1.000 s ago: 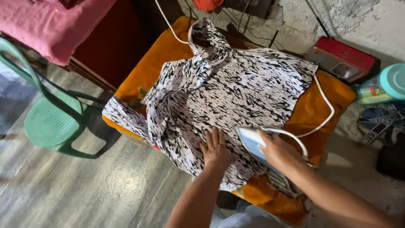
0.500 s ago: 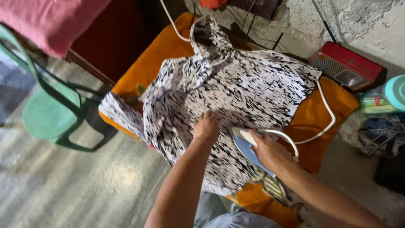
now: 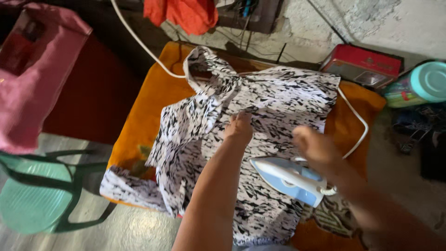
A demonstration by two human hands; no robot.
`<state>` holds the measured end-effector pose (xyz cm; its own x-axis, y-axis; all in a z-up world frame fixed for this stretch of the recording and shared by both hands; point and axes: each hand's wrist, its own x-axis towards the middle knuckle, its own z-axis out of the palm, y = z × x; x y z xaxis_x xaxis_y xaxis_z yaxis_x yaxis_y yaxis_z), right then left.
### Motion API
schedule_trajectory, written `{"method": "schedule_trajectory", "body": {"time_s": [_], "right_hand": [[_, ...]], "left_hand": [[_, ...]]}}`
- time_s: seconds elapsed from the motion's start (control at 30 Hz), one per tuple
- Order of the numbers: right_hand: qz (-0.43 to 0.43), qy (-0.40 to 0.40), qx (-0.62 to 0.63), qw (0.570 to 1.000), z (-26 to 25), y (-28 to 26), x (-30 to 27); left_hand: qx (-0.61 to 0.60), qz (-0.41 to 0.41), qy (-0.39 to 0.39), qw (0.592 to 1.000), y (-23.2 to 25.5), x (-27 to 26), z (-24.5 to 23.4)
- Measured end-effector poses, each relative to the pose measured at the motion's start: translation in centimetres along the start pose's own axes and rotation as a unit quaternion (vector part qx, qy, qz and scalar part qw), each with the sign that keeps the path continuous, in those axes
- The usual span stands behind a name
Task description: The person irons a patterned shirt on a table covered with an orange cloth. They use a blue and white electric iron to smooth the fabric, repeatedly adjusting the shirt's position and sleeves to ensure even coverage.
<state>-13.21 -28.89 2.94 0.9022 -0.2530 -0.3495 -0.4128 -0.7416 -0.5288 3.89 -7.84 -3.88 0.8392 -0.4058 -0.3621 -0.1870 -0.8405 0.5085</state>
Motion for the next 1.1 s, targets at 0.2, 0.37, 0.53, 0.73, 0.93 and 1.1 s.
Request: {"method": "schedule_trajectory", "body": {"time_s": [0.2, 0.37, 0.53, 0.73, 0.93, 1.1], "right_hand": [[0.196, 0.091, 0.281, 0.935, 0.3, 13.9, 14.7], [0.259, 0.173, 0.436, 0.844, 0.8, 15.7, 17.4], [0.039, 0.232, 0.244, 0.941, 1.1, 8.8, 13.9], [0.170, 0.201, 0.413, 0.872, -2.0, 9.9, 14.8], [0.158, 0.183, 0.508, 0.827, -3.4, 13.2, 17.7], [0.006, 0.235, 0.223, 0.946, -4.3, 7.8, 11.6]], "left_hand": [[0.095, -0.012, -0.084, 0.992, 1.5, 0.6, -2.8], [0.183, 0.050, -0.126, 0.974, 4.1, 0.6, -4.4], [0.239, 0.167, -0.162, 0.943, 7.2, 0.8, -3.0], [0.268, 0.137, -0.137, 0.944, 6.9, 3.3, -2.6], [0.272, 0.098, -0.108, 0.951, 6.3, 6.2, -2.8], [0.262, 0.098, -0.087, 0.956, 5.8, 6.6, -2.7]]}}
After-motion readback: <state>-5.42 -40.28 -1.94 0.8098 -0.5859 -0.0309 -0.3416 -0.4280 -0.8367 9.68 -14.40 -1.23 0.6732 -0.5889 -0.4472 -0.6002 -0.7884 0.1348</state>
